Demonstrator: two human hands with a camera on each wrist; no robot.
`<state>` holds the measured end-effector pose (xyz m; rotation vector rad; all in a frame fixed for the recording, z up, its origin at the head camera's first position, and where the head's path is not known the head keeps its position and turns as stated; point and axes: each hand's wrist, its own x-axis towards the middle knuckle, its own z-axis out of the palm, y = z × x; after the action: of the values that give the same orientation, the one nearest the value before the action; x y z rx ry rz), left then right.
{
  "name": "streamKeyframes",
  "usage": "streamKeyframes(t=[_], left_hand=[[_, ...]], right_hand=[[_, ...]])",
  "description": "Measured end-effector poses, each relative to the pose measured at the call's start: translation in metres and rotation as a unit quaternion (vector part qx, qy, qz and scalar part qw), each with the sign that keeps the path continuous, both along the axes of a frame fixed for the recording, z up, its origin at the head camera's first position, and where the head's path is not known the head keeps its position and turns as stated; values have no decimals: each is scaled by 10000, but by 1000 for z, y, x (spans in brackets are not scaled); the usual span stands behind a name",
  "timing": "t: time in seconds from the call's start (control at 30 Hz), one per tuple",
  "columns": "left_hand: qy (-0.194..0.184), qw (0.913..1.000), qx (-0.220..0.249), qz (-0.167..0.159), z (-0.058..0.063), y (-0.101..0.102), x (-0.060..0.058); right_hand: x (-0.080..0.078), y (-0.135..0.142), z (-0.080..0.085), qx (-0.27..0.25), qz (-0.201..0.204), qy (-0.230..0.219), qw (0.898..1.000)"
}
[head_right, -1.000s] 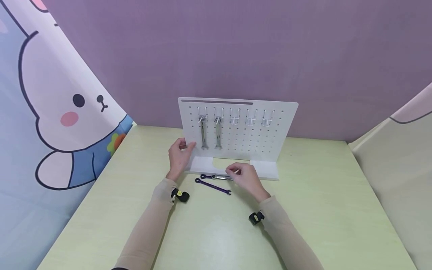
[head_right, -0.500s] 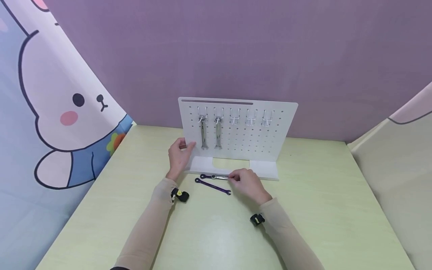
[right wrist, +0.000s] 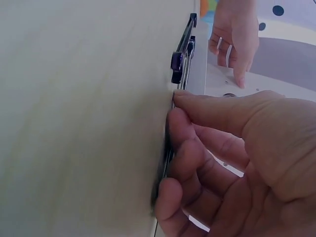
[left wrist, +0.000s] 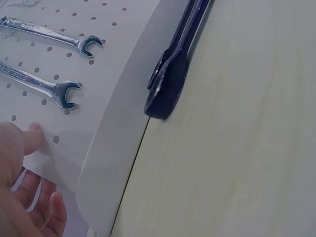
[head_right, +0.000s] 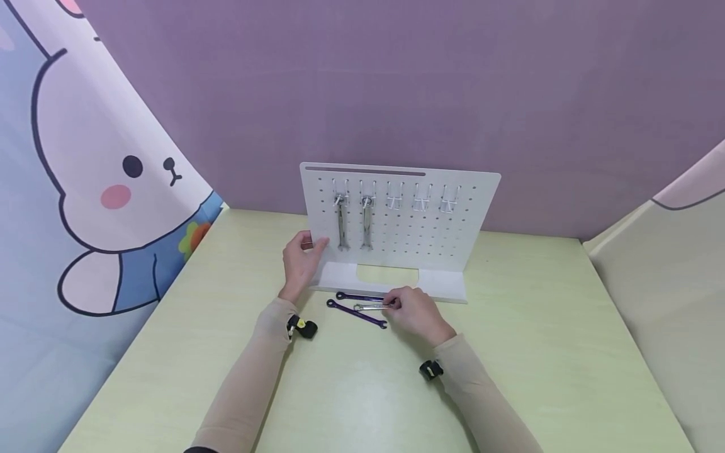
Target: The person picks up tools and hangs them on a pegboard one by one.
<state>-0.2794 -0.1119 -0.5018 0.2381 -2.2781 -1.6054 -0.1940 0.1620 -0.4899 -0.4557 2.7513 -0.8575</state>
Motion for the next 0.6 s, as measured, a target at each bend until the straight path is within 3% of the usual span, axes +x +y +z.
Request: streamKeyframes(t=[0.6], left_hand=[[-74,10000,16,41,2,0,1]], right_hand=[[4,3,2,307,257,-265,9988]])
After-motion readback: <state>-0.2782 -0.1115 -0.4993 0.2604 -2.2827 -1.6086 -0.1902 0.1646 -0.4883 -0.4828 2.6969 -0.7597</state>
